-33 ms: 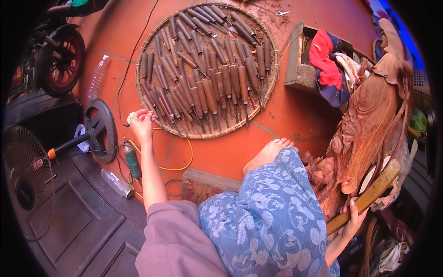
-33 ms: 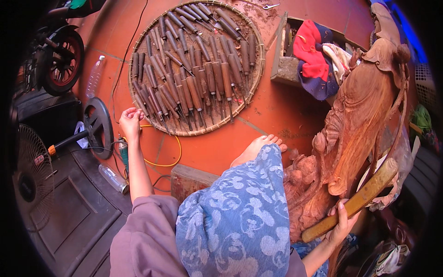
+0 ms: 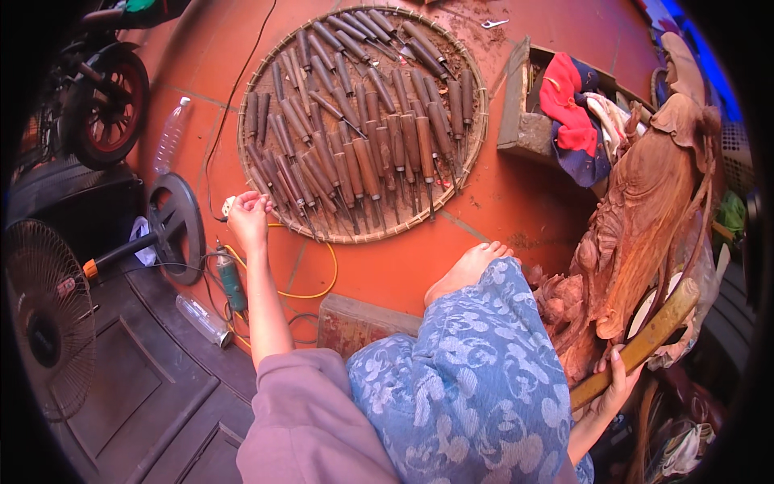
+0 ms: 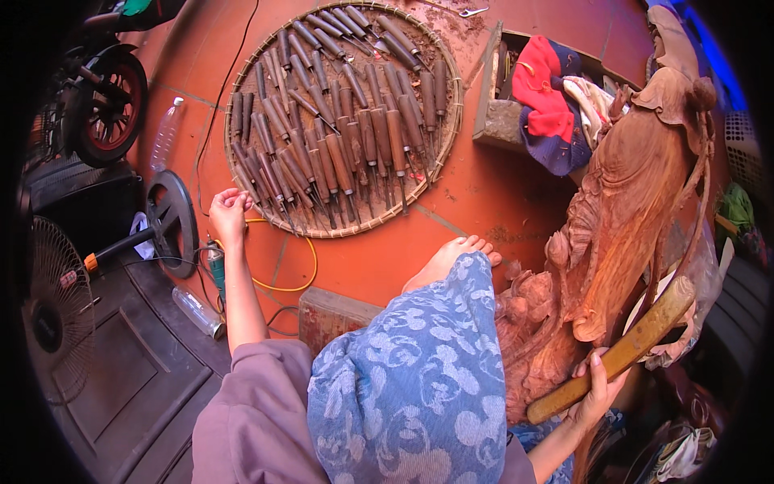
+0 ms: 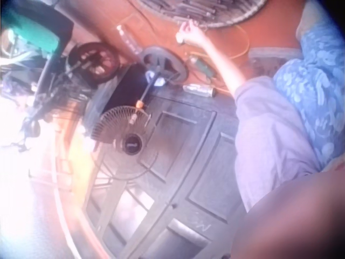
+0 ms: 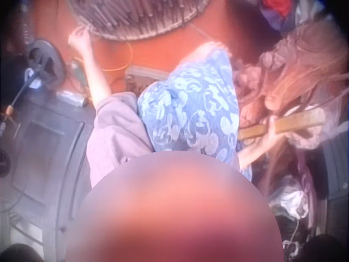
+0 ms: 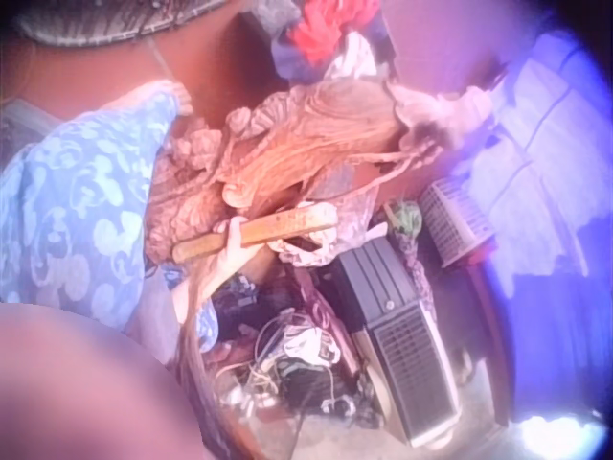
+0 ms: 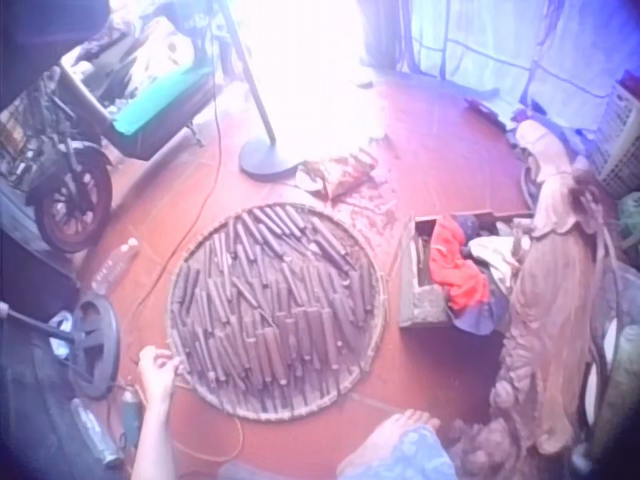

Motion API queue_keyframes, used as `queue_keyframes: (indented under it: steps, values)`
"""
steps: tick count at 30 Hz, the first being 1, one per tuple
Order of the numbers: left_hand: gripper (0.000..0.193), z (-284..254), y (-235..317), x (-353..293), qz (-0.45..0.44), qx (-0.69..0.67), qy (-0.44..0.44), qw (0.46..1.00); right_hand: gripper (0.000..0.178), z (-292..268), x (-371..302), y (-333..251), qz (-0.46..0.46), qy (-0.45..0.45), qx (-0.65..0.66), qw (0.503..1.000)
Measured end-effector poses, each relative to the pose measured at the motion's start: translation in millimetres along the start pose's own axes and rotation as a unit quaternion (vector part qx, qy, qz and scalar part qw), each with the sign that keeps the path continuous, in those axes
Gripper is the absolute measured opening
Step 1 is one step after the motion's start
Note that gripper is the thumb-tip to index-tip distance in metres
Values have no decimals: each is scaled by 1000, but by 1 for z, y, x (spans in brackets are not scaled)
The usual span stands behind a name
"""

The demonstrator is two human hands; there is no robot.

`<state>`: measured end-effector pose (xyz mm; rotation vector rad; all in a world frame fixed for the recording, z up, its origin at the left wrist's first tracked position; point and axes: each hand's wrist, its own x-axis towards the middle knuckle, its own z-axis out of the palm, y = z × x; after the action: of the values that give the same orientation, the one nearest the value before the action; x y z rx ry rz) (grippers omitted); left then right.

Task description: The person carves a large wooden sculpture using a chisel and mallet. They repeatedly select different chisels from a nearby basket, position them on the wood, and strike them with the mallet to shape the piece.

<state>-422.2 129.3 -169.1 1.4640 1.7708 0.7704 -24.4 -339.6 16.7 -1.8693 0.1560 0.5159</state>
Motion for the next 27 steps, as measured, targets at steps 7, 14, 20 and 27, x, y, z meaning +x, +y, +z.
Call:
queue_keyframes:
  steps: [7, 14, 20, 27]
  values:
    - [29, 19, -6, -12, 23, 193, 5, 981, 52, 0, 4, 5, -8, -3, -4, 1000]
    - [14, 66, 4, -56, -3, 69, -124, 990, 50, 4, 2, 2, -10, 6, -10, 1000]
    - [15, 102, 25, -131, 39, 109, -220, 969, 52, 3, 2, 1, -9, 6, -7, 1000]
    - [11, 110, 42, -180, -60, 51, -319, 944, 53, 3, 2, 2, -6, 0, 2, 1000]
